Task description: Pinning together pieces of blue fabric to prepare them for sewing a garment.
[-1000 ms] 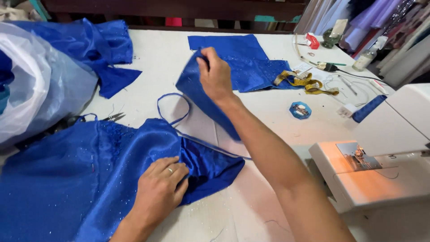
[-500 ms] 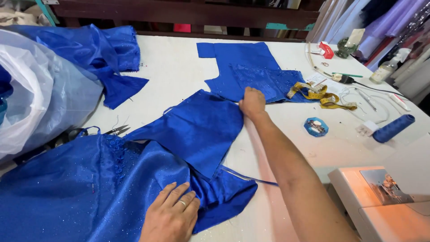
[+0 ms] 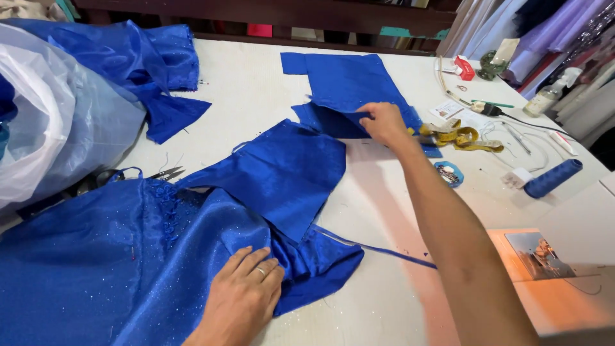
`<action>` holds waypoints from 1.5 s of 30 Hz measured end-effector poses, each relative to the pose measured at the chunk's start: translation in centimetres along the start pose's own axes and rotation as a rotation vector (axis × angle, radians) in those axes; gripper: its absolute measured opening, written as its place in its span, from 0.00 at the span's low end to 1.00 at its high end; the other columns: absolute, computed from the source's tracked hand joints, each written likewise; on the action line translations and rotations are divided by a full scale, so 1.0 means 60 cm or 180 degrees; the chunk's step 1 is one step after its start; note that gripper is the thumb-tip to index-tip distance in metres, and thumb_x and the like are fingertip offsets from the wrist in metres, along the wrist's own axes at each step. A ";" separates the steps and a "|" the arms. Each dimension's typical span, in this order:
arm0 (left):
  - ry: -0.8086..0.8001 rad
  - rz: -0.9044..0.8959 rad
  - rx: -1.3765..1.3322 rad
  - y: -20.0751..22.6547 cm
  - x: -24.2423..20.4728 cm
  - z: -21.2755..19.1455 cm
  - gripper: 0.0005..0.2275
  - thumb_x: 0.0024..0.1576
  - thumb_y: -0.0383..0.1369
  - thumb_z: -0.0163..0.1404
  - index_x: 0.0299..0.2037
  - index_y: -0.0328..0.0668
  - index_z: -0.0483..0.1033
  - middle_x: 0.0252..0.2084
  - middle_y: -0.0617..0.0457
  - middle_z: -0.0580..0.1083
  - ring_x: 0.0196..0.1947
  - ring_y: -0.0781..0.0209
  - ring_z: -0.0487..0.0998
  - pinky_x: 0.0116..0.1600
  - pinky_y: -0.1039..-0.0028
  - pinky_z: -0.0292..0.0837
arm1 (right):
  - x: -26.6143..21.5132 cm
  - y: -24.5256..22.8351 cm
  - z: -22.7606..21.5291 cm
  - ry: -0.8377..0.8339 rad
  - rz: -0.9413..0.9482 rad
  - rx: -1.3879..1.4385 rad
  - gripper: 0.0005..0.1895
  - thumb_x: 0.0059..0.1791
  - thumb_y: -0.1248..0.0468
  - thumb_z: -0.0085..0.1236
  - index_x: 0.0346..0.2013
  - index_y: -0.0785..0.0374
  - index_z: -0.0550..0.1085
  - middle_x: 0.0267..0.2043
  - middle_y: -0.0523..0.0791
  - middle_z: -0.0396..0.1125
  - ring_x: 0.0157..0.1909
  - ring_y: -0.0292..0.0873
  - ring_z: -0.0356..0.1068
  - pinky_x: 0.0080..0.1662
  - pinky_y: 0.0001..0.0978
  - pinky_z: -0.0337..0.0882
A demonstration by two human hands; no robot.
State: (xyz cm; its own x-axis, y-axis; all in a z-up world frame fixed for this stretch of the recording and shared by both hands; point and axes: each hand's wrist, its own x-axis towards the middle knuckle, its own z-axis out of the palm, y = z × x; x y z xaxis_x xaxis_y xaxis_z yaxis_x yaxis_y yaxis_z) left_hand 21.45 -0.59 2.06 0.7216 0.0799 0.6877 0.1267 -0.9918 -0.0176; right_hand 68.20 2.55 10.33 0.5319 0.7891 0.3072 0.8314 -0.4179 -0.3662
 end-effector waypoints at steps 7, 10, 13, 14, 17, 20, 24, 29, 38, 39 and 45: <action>-0.0144 -0.0153 -0.0082 0.002 0.008 -0.013 0.05 0.57 0.32 0.49 0.33 0.46 0.79 0.38 0.55 0.79 0.48 0.53 0.78 0.57 0.59 0.67 | -0.190 -0.180 -0.215 -0.2576 -0.0491 0.1173 0.20 0.46 0.58 0.61 0.51 0.60 0.81 0.21 0.39 0.63 0.23 0.34 0.55 0.31 0.27 0.58; -0.0332 -0.0162 -0.0026 -0.002 0.007 -0.015 0.04 0.54 0.32 0.50 0.32 0.47 0.79 0.37 0.54 0.80 0.47 0.52 0.78 0.57 0.58 0.67 | -0.187 -0.185 -0.202 -0.2504 0.0040 0.1549 0.26 0.45 0.61 0.55 0.58 0.65 0.73 0.50 0.53 0.76 0.52 0.49 0.77 0.57 0.39 0.75; -0.0302 -0.0126 0.0040 -0.006 0.007 -0.017 0.02 0.52 0.33 0.53 0.30 0.48 0.78 0.35 0.56 0.79 0.44 0.55 0.77 0.56 0.62 0.67 | -0.169 -0.159 -0.136 -0.1601 0.1164 0.0560 0.23 0.46 0.58 0.62 0.56 0.58 0.72 0.54 0.44 0.73 0.60 0.42 0.68 0.60 0.36 0.65; -0.0267 -0.0123 0.0036 -0.007 0.005 -0.016 0.03 0.52 0.32 0.52 0.29 0.48 0.77 0.33 0.55 0.79 0.41 0.55 0.77 0.54 0.63 0.67 | -0.163 -0.140 -0.109 -0.1725 0.1262 0.0102 0.24 0.45 0.54 0.64 0.53 0.59 0.74 0.53 0.43 0.70 0.55 0.43 0.67 0.56 0.38 0.65; -0.0333 -0.0137 0.0078 -0.008 0.010 -0.015 0.04 0.53 0.33 0.52 0.27 0.48 0.76 0.31 0.55 0.78 0.37 0.55 0.77 0.53 0.64 0.67 | -0.148 -0.087 -0.050 -0.1706 0.1533 -0.0283 0.33 0.41 0.47 0.69 0.54 0.59 0.72 0.54 0.44 0.66 0.51 0.45 0.66 0.50 0.39 0.66; -0.0355 -0.0242 0.0073 -0.013 -0.008 0.017 0.03 0.53 0.34 0.52 0.30 0.49 0.79 0.32 0.54 0.79 0.40 0.56 0.79 0.56 0.64 0.66 | -0.111 0.012 0.022 -0.1513 0.1542 -0.0168 0.39 0.34 0.45 0.75 0.53 0.62 0.74 0.51 0.51 0.69 0.47 0.52 0.71 0.44 0.42 0.73; -0.0185 -0.0267 0.0000 -0.015 -0.019 0.038 0.05 0.53 0.34 0.53 0.34 0.48 0.82 0.34 0.52 0.80 0.44 0.56 0.80 0.58 0.64 0.66 | -0.078 0.062 0.034 -0.1629 0.1512 0.0504 0.27 0.44 0.57 0.70 0.53 0.70 0.75 0.46 0.63 0.71 0.46 0.63 0.74 0.47 0.55 0.77; -0.0183 -0.0310 -0.0054 -0.016 -0.016 0.038 0.05 0.52 0.34 0.53 0.33 0.47 0.82 0.34 0.51 0.80 0.44 0.55 0.81 0.58 0.64 0.67 | -0.091 0.024 -0.058 -0.0735 0.0460 0.0088 0.21 0.42 0.49 0.72 0.45 0.55 0.80 0.39 0.54 0.73 0.46 0.57 0.73 0.44 0.47 0.73; -0.0179 -0.0526 -0.0481 -0.023 0.002 -0.009 0.05 0.50 0.34 0.51 0.31 0.47 0.79 0.32 0.52 0.79 0.40 0.50 0.79 0.48 0.61 0.68 | -0.392 -0.199 -0.340 0.0856 -0.1169 -0.0732 0.14 0.62 0.60 0.71 0.48 0.66 0.75 0.35 0.46 0.65 0.36 0.43 0.61 0.41 0.39 0.62; -0.0051 -0.0658 -0.0626 -0.025 0.003 -0.012 0.06 0.50 0.34 0.52 0.33 0.47 0.80 0.33 0.54 0.80 0.36 0.49 0.79 0.44 0.61 0.69 | -0.438 -0.199 -0.356 0.1136 -0.1197 -0.1292 0.18 0.68 0.56 0.74 0.51 0.66 0.75 0.31 0.47 0.62 0.32 0.47 0.59 0.39 0.41 0.60; -0.0363 -0.1132 -0.0700 -0.034 0.007 -0.027 0.08 0.49 0.34 0.50 0.34 0.49 0.82 0.34 0.56 0.81 0.37 0.50 0.79 0.46 0.61 0.69 | -0.669 -0.138 -0.331 -0.0544 -0.1665 -0.0111 0.25 0.27 0.73 0.53 0.34 0.48 0.80 0.40 0.34 0.79 0.43 0.36 0.80 0.50 0.30 0.75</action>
State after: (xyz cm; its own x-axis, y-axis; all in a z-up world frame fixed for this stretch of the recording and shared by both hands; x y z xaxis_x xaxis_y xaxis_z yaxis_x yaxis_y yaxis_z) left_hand 20.41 1.28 3.55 0.7313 0.4188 0.5383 0.2419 -0.8972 0.3694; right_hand 43.17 -34.58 18.46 0.0151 0.9562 0.2923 0.9843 0.0373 -0.1727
